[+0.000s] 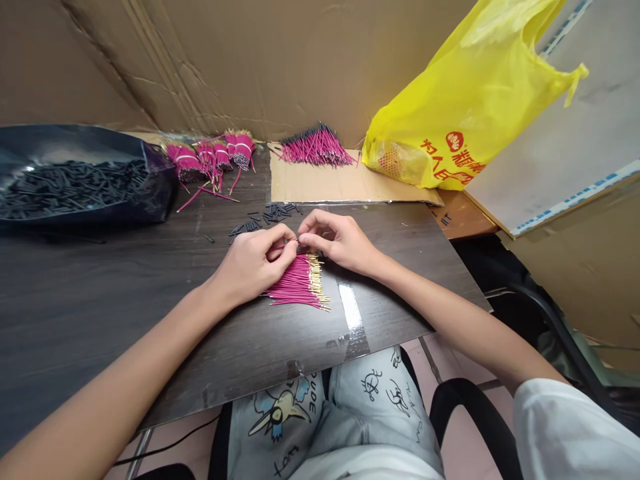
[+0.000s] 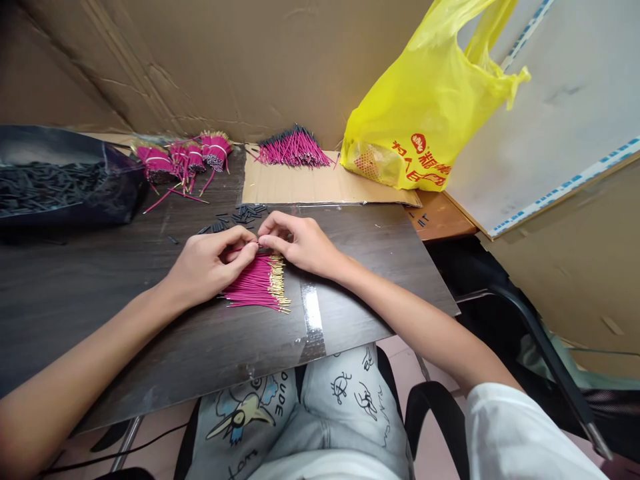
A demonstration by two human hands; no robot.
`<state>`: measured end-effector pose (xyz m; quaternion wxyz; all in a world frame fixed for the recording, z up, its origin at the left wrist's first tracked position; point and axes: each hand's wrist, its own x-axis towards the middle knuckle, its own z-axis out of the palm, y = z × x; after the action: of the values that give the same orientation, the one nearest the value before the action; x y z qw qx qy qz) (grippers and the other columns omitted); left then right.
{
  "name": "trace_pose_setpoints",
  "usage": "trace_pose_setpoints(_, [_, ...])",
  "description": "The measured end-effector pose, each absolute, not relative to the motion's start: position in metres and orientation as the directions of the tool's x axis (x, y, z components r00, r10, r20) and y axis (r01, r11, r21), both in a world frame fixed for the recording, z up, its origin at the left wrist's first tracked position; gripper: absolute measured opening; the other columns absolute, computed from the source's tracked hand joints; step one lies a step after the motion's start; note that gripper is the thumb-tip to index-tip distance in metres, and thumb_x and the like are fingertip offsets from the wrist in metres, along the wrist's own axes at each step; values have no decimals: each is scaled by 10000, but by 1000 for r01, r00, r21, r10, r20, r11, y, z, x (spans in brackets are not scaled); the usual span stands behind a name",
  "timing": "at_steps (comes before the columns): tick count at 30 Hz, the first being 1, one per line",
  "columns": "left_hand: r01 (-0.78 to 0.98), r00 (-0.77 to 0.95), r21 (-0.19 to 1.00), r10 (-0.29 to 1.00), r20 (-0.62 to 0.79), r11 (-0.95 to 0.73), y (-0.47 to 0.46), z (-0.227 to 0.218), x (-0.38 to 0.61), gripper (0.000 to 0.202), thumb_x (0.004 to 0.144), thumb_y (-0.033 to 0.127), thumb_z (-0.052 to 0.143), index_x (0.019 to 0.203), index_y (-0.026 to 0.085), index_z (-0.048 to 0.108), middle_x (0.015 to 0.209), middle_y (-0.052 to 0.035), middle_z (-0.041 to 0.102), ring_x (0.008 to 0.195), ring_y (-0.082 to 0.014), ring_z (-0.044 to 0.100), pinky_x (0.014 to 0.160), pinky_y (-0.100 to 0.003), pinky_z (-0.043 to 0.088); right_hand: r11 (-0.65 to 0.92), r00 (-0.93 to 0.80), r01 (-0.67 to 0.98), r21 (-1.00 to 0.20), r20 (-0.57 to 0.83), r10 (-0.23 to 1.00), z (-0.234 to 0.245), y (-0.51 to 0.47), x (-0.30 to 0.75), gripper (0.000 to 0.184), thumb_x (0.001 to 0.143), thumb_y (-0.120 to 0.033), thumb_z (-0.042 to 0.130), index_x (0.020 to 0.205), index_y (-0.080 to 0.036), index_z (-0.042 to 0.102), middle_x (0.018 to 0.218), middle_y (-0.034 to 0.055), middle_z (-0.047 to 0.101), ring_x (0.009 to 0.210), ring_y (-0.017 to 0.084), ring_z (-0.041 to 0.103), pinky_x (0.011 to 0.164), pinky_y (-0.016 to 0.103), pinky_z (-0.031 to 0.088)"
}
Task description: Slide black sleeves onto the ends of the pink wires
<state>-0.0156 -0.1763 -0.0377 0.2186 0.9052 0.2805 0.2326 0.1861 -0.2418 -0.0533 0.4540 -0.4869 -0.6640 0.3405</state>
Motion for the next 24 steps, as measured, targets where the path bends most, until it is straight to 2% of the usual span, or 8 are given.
trace_pose_setpoints(4, [415,733,512,610,302,-752,-177,-38,-15,229,959,358,524,861,185,636,627,45,524,566,-94,445,635,-241,346,263,-104,274,-925,243,964,-55,-241,186,279,944,-410,655,996,-137,627,880,2,681,740,49,601,719,207,471])
trace_pose_setpoints(8, [453,692,508,649,317,-732,-176,-38,-16,258,976,386,525,916,183,673,675,25,590,593,-104,479,644,-242,366,200,-177,139,-970,175,969,-56,-240,190,322,997,-429,560,1123,-136,610,957,48,703,895,96,703,693,188,527])
trace_pose_setpoints(12, [430,692,539,648,319,-725,-175,-35,-17,297,989,416,529,947,180,704,741,5,658,639,-112,519,657,-239,383,183,-188,68,-981,168,968,-55,-238,193,361,972,-459,606,1125,-133,604,981,61,708,904,100,711,678,180,555])
trace_pose_setpoints(19, [383,723,614,638,265,-690,-176,-28,-20,313,983,411,506,910,168,690,718,17,635,605,-101,482,628,-241,363,130,-170,23,-991,124,978,-54,-238,193,410,916,-494,689,1086,-134,592,937,50,719,822,76,686,654,165,535])
trace_pose_setpoints(24, [381,727,652,649,227,-655,-176,-26,-19,316,978,416,509,895,165,682,707,21,621,613,-103,470,634,-241,358,148,-167,70,-987,135,977,-54,-238,194,414,920,-500,682,1091,-132,597,921,40,701,812,72,666,669,176,525])
